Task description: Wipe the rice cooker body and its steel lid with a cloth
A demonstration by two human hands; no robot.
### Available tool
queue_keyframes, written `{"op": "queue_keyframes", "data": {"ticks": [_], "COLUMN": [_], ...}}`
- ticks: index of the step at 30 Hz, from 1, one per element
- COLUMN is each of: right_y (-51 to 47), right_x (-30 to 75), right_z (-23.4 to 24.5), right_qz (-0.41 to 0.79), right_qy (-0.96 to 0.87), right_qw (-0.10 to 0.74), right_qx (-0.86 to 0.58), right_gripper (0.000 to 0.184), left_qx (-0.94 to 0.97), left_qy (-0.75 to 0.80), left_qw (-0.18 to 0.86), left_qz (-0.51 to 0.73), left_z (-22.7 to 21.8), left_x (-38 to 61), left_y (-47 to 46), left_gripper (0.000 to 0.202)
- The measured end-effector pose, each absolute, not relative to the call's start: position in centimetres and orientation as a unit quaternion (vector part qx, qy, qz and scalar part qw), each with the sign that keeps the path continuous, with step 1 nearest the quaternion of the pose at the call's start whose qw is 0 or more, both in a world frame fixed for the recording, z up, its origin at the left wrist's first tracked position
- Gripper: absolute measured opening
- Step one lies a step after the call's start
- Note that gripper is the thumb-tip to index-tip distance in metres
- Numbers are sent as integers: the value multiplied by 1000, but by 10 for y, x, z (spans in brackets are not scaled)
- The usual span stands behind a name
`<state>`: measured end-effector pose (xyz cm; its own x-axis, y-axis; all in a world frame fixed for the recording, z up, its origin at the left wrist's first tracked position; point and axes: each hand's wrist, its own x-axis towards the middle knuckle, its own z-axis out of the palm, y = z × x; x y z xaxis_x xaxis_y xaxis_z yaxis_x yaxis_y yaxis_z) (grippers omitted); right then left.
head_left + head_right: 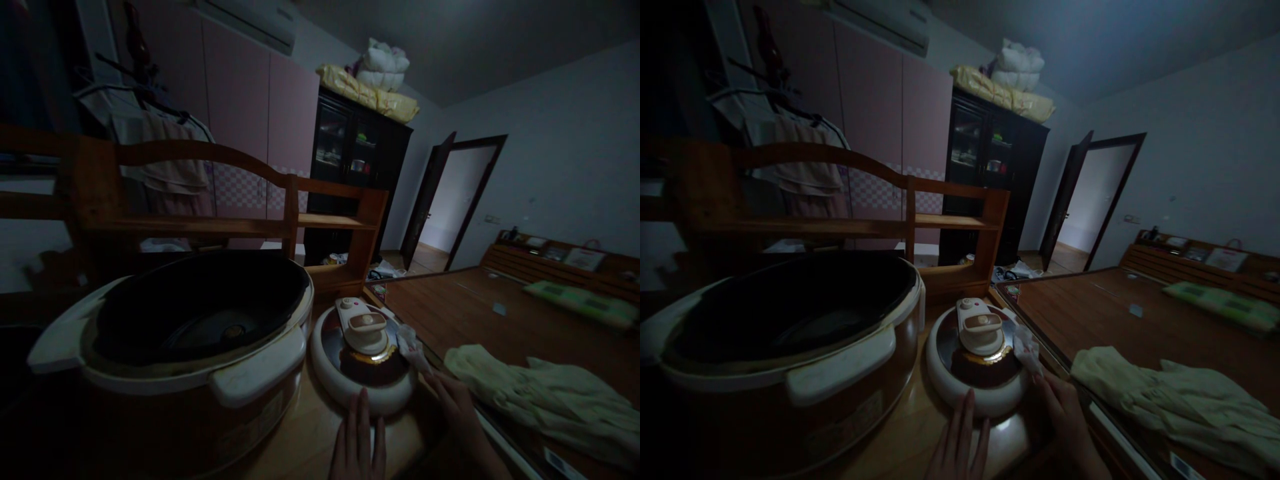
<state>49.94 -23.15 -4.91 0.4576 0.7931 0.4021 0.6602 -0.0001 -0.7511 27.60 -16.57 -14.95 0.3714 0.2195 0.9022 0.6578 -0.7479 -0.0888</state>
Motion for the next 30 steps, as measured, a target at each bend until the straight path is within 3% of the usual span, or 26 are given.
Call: {"op": "queue_keyframes", "data": {"ticks": [12,19,30], "right_y": [-185,-164,-191], "right_x": [514,520,517], "right_z": [-36,-26,-35], "right_qz": [44,50,65], "right_qy": [-552,-556,-562], "right_qw": [451,448,444], "right_qx": [-700,-698,-695], "right_gripper": [49,45,46], "left_qx": [-801,-800,-794], "left_qy": [-273,-274,-271], "left_qw": [219,223,225], "left_qz": [-486,-485,-496], "left_z": [-159,-156,-154], "left_x": [279,278,277], "left_y": [-164,-165,-163], "left_gripper": [43,39,35]}}
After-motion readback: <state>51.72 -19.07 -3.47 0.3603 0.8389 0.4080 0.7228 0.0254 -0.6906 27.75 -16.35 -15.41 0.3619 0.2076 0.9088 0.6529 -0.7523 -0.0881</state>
